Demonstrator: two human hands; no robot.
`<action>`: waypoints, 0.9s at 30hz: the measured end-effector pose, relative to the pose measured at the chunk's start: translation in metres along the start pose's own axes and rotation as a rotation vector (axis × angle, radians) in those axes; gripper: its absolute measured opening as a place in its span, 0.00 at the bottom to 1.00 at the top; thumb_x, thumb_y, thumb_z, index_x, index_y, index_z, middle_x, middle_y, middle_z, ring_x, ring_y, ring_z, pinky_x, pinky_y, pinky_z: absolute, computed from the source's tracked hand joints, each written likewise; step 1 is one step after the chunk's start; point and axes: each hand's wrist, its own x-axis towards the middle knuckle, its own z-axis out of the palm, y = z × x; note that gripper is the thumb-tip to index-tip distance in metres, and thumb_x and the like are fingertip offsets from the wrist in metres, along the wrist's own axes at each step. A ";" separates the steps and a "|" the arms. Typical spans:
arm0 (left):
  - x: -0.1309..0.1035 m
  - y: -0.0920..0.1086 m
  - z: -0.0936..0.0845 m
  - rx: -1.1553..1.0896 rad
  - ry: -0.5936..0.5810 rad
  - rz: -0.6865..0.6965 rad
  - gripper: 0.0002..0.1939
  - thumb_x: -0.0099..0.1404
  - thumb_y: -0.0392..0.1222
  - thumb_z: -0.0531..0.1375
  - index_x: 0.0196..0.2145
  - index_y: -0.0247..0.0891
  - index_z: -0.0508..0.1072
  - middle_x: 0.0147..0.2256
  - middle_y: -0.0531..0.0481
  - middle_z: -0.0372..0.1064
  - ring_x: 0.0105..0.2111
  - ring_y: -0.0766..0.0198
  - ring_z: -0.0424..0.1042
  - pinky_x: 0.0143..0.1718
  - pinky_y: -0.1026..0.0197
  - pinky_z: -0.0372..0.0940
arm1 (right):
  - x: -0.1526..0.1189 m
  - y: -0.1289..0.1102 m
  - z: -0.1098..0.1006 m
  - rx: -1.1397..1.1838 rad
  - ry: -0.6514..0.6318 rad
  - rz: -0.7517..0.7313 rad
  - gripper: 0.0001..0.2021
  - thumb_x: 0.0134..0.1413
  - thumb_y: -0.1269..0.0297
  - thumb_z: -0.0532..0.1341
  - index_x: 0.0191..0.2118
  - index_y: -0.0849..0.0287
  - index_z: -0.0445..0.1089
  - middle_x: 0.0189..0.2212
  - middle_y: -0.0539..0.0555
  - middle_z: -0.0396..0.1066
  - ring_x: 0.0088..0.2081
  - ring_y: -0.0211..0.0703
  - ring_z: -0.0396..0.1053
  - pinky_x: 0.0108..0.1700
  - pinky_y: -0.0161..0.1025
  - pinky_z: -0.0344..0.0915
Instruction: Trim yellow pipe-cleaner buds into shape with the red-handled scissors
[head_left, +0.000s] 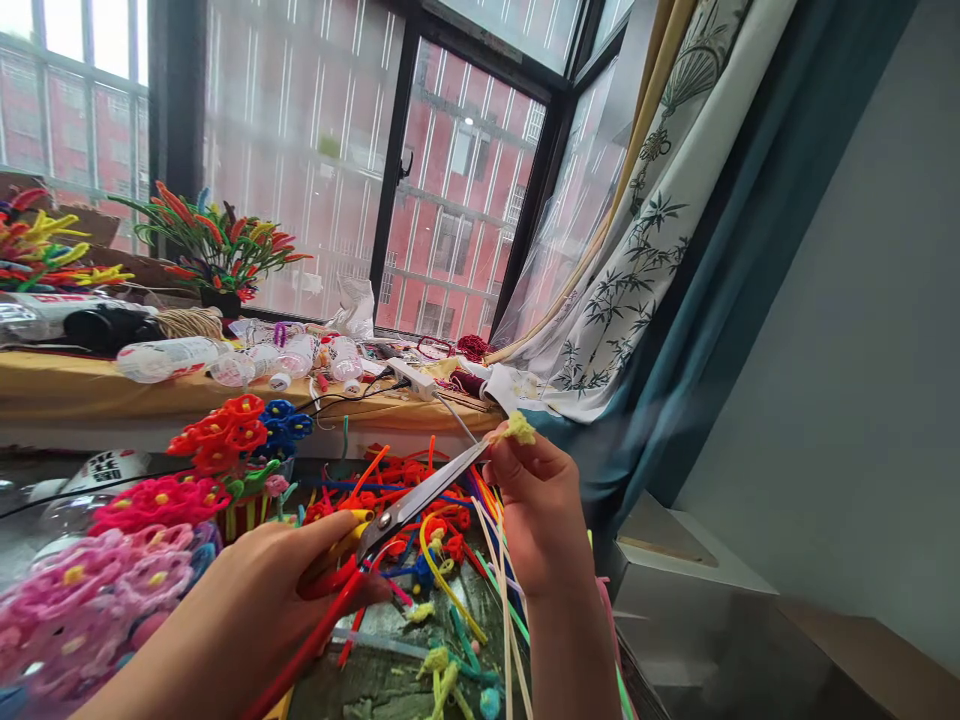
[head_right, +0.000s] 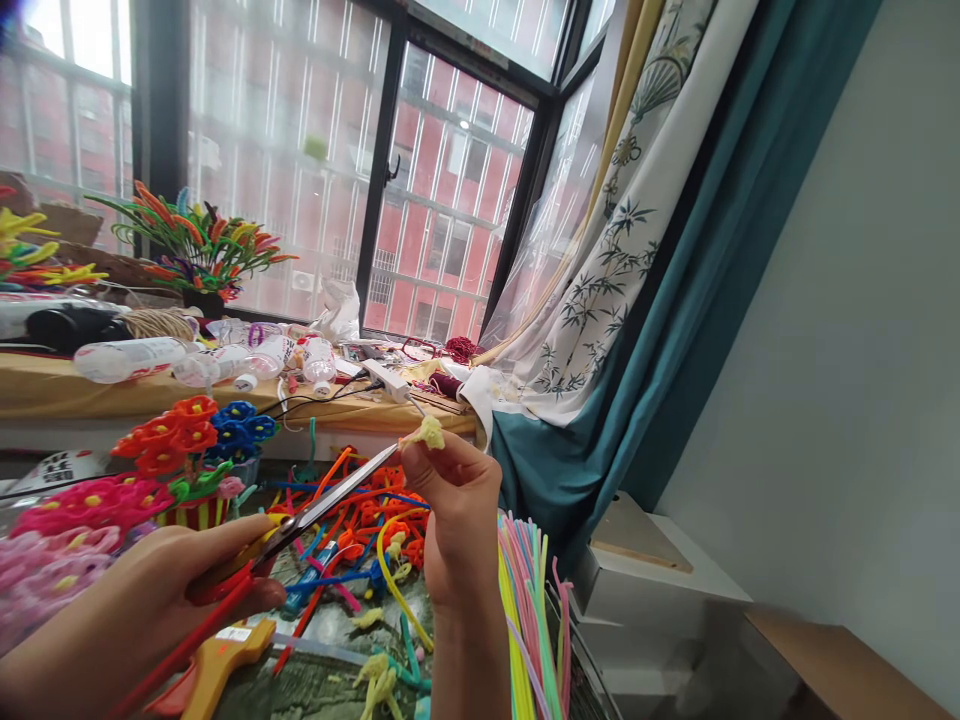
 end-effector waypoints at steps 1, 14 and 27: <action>0.000 0.001 -0.001 0.003 -0.001 -0.005 0.20 0.54 0.63 0.59 0.22 0.45 0.66 0.21 0.53 0.61 0.24 0.60 0.58 0.23 0.63 0.53 | 0.000 0.000 0.000 -0.004 0.000 0.000 0.15 0.31 0.55 0.86 0.27 0.52 0.87 0.25 0.48 0.82 0.29 0.36 0.73 0.34 0.32 0.69; -0.001 -0.004 -0.001 -0.067 0.102 0.081 0.23 0.57 0.66 0.62 0.22 0.44 0.71 0.18 0.55 0.60 0.21 0.63 0.55 0.20 0.65 0.50 | -0.001 -0.006 0.003 -0.043 0.011 -0.015 0.12 0.32 0.58 0.85 0.25 0.53 0.85 0.23 0.48 0.80 0.26 0.38 0.74 0.32 0.36 0.73; -0.012 0.022 0.001 -0.792 -0.025 -0.232 0.35 0.53 0.81 0.61 0.23 0.44 0.61 0.18 0.62 0.49 0.18 0.69 0.46 0.18 0.64 0.43 | -0.005 0.003 0.008 -0.146 -0.270 0.228 0.11 0.45 0.56 0.80 0.28 0.56 0.84 0.20 0.48 0.75 0.22 0.36 0.68 0.26 0.34 0.62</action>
